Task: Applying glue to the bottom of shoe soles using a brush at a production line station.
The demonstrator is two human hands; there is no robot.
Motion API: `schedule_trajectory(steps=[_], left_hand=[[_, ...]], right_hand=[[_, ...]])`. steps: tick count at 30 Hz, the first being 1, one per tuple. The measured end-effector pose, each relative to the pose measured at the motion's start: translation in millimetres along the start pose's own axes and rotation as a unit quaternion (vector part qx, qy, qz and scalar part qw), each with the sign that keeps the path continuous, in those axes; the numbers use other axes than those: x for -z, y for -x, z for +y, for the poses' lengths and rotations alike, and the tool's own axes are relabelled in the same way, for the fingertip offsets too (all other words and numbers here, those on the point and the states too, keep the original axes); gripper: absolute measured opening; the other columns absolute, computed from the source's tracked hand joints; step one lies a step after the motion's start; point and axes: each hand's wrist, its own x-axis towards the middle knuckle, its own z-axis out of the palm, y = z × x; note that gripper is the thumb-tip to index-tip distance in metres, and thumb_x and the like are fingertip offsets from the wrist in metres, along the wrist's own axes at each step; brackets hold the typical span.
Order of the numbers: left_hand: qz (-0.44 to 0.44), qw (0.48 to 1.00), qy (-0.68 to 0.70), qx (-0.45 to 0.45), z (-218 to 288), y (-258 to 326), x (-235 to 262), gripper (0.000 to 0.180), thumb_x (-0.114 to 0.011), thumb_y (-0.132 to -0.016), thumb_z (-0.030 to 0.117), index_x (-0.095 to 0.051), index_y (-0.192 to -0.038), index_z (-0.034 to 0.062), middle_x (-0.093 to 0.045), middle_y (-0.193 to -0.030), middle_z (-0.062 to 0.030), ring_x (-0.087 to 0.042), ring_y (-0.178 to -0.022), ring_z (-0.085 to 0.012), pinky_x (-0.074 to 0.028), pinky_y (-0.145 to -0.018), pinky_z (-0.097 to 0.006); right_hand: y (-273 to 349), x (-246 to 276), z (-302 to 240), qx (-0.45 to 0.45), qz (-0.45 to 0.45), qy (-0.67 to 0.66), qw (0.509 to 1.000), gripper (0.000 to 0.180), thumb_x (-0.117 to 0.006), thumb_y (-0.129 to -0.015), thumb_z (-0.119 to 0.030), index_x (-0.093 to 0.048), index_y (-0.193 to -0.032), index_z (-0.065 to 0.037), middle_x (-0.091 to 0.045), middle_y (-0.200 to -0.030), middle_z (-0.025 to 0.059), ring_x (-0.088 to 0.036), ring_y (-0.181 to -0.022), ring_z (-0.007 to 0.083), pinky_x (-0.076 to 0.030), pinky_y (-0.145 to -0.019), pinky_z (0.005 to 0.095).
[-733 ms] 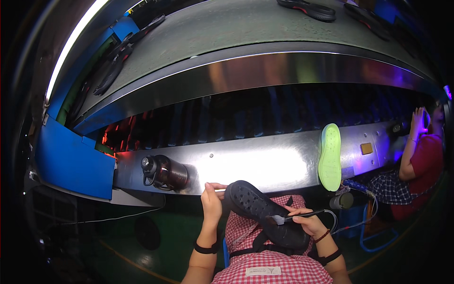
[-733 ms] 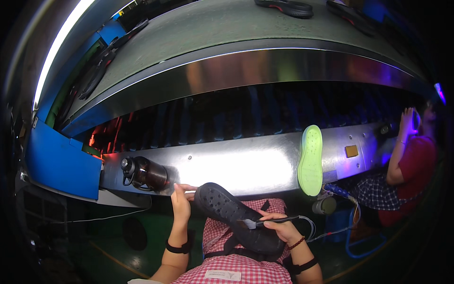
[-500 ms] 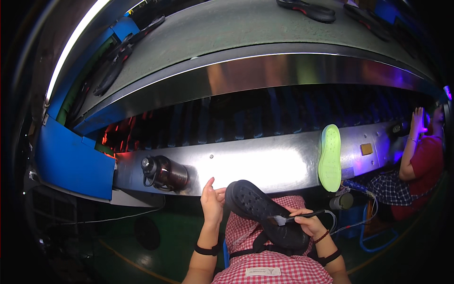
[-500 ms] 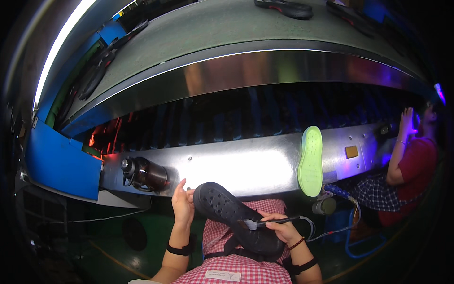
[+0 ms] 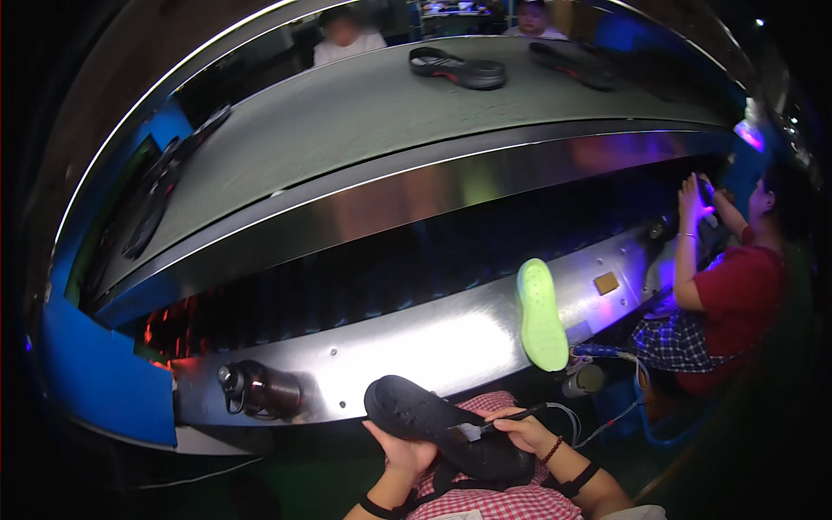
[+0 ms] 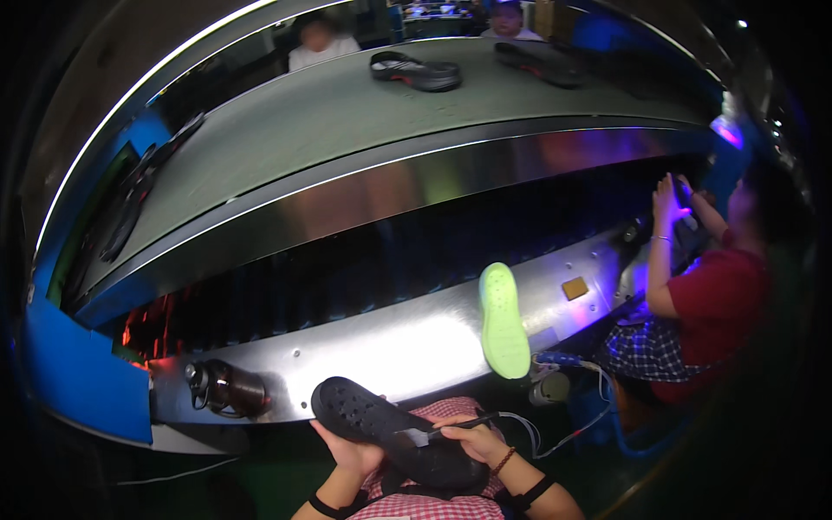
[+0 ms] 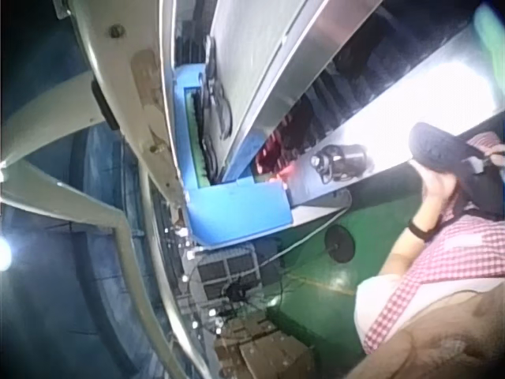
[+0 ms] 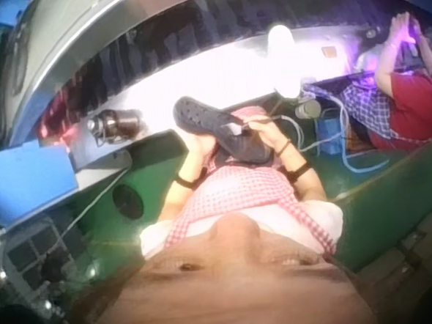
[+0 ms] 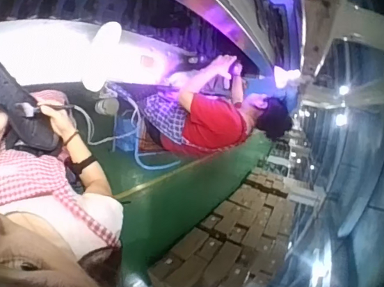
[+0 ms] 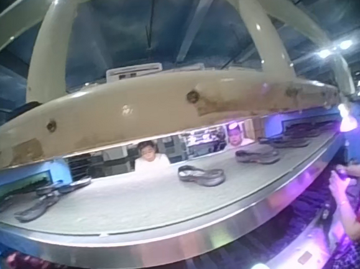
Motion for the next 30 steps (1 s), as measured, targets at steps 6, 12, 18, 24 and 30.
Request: schedule_trajectory(steps=[6, 12, 18, 24, 30], left_hand=[[-0.055, 0.995, -0.076, -0.042, -10.6, -25.3, -11.3, 0.093, -0.021, -0.072, 0.082, -0.035, -0.134, 0.014, -0.047, -0.126, -0.0151, -0.045, -0.115, -0.034, -0.032, -0.102, -0.049], [-0.029, 0.997, -0.027, -0.073, 3.6, -53.4, -39.4, 0.092, -0.02, -0.073, 0.083, -0.049, -0.117, 0.007, -0.058, -0.104, -0.0197, -0.056, -0.092, -0.0336, -0.044, -0.089, -0.048], [-0.113, 0.992, -0.036, -0.04, 14.6, -66.6, -47.4, 0.098, -0.01, -0.072, 0.083, -0.046, -0.124, 0.0077, -0.057, -0.108, -0.022, -0.056, -0.098, -0.0371, -0.042, -0.091, -0.049], [-0.138, 0.988, -0.062, 0.011, 11.2, -54.5, -67.7, 0.096, -0.014, -0.072, 0.083, -0.047, -0.122, 0.0073, -0.058, -0.108, -0.0205, -0.057, -0.096, -0.0344, -0.045, -0.088, -0.047], [-0.17, 0.975, 0.141, 0.021, 14.4, -53.1, -60.1, 0.094, -0.008, -0.076, 0.08, -0.042, -0.127, 0.0095, -0.052, -0.12, -0.0137, -0.05, -0.109, -0.0279, -0.04, -0.095, -0.04]], right_hand=[[-10.3, -2.3, -10.3, 0.017, -0.015, -0.021, 1.0, 0.021, -0.058, -0.083, -0.001, -0.062, -0.102, 0.003, -0.045, -0.131, 0.0212, -0.04, -0.124, 0.0253, -0.025, -0.107, 0.0361], [-15.5, -39.0, -42.6, 0.148, 0.012, 0.294, 0.944, 0.022, -0.066, -0.079, -0.012, -0.066, -0.099, -0.002, -0.046, -0.132, 0.0154, -0.041, -0.123, 0.0265, -0.028, -0.104, 0.0343], [-18.1, -79.6, -101.2, 0.325, -0.051, 0.515, 0.792, 0.023, -0.071, -0.07, -0.006, -0.068, -0.093, -0.003, -0.068, -0.091, 0.0096, -0.064, -0.087, 0.0229, -0.048, -0.08, 0.0307], [-34.6, -102.2, -137.5, 0.187, -0.081, 0.393, 0.896, 0.021, -0.067, -0.078, -0.007, -0.067, -0.098, 0.0, -0.067, -0.087, 0.0093, -0.061, -0.076, 0.0103, -0.048, -0.068, 0.0213], [-56.2, -124.2, -145.9, 0.205, -0.097, 0.397, 0.89, 0.021, -0.068, -0.078, -0.009, -0.067, -0.097, -0.001, -0.067, -0.085, 0.0104, -0.062, -0.074, 0.0107, -0.048, -0.064, 0.0211]])
